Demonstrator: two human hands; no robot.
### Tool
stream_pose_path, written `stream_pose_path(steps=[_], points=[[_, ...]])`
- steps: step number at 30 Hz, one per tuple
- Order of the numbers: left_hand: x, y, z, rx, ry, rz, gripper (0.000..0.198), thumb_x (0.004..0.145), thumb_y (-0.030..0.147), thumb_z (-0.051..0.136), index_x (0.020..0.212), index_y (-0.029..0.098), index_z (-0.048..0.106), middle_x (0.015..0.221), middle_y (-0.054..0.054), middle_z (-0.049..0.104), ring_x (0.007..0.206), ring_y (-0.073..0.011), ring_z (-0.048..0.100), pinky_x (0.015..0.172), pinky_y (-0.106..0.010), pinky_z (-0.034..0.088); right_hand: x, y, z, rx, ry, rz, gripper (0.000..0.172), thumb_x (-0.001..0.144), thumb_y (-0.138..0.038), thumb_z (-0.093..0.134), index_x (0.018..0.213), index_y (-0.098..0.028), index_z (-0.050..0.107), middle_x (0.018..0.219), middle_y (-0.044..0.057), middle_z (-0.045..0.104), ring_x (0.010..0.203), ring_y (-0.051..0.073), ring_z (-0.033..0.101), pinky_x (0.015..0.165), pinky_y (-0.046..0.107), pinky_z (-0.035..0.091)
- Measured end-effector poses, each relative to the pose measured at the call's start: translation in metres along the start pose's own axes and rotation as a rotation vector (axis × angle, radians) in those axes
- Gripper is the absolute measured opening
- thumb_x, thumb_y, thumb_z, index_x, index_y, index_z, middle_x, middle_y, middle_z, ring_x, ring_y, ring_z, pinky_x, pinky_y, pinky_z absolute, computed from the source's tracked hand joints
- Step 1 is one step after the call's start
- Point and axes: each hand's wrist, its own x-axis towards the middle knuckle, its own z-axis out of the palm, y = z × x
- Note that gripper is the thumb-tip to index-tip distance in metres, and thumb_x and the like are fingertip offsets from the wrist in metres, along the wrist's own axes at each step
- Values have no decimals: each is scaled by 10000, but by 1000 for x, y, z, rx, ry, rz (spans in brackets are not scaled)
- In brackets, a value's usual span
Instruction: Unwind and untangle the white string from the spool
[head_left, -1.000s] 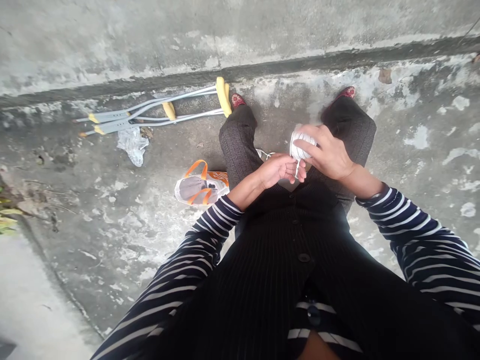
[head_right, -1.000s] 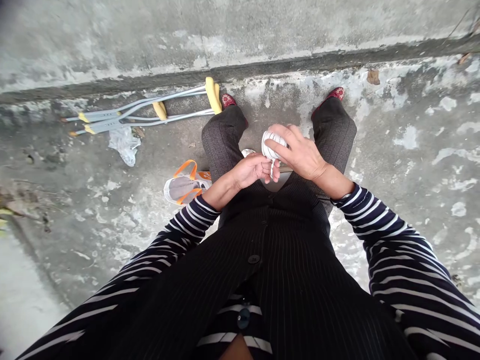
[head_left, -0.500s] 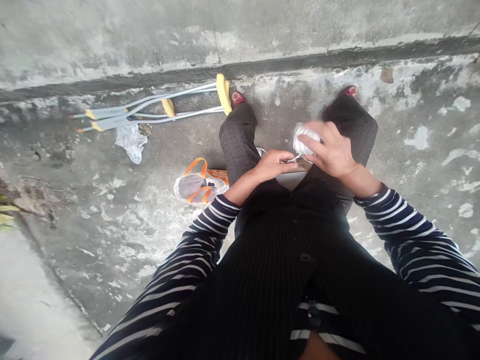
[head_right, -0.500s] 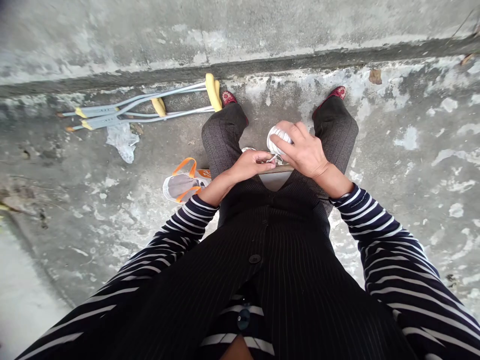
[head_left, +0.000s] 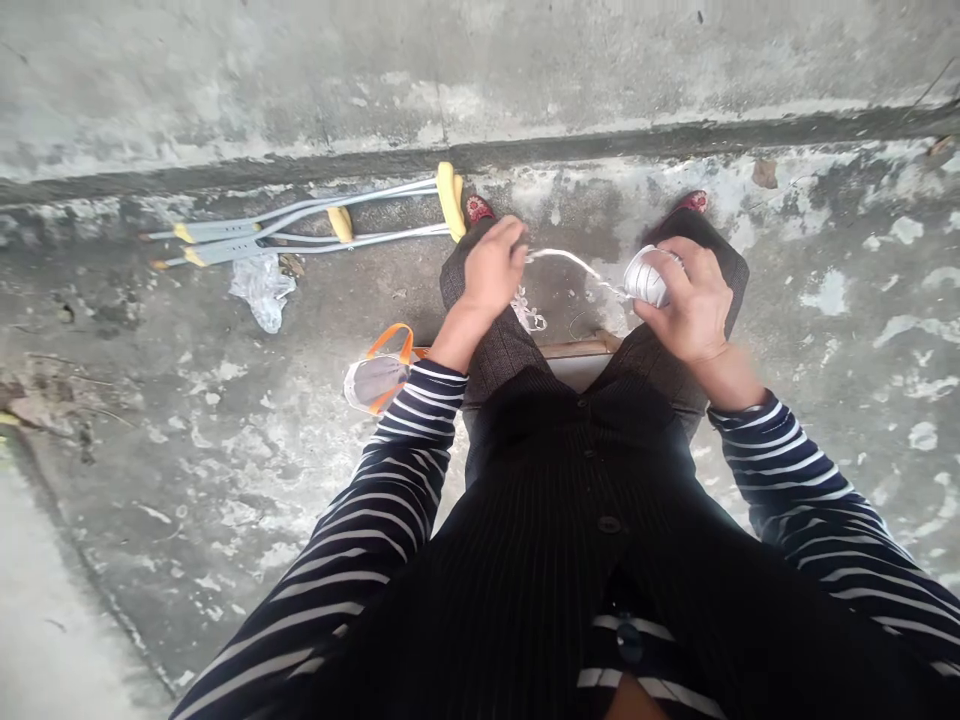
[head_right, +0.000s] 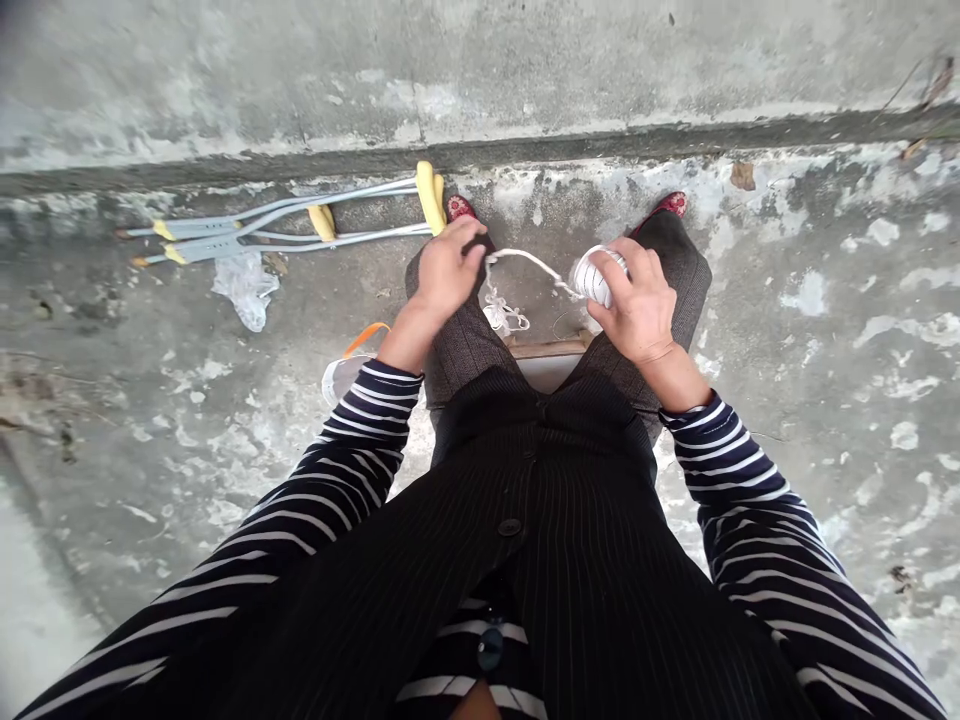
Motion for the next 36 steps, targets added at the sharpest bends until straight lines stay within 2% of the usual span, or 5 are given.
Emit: stream_pose_path(steps=[4,9,17,29,36], points=[[-24,32,45,-249,-183,37,290,880,136,714,1157,205,766,1489,-86,669,1418,-264,586,1091,-337,513,0,-5,5,32,47,13,570,986,-640,561,1388,-248,661,1398,151,649,1242,380,606,1071,590,538],[-56,50,86,-515,-277,-129,154,842,212,803,982,151,783,1102,-76,803,1011,-190,724,870,-239,529,-1,-11,8,75,-3,18,577,969,-573,616,1425,-220,635,1426,176,617,1304,404,582,1113,615,509],[-56,53,76,-730,-401,-319,241,894,269,767,706,135,699,605,5,654,572,-85,593,629,-215,493,-5,-20,12,144,-40,6,581,996,-626,554,1423,-241,635,1448,171,604,1318,405,581,1086,608,541],[-49,44,82,-489,-382,-401,205,817,75,622,637,129,702,655,4,667,600,-87,591,559,-198,472,-7,-26,16,82,-52,-54,488,990,-492,588,1393,-223,646,1455,166,614,1239,391,611,1023,584,577],[-61,39,90,-822,-195,-413,117,818,80,686,900,140,742,918,-26,753,866,-131,695,763,-237,603,2,-28,12,60,15,-33,527,987,-560,575,1399,-237,640,1432,161,628,1274,392,600,1070,585,552]])
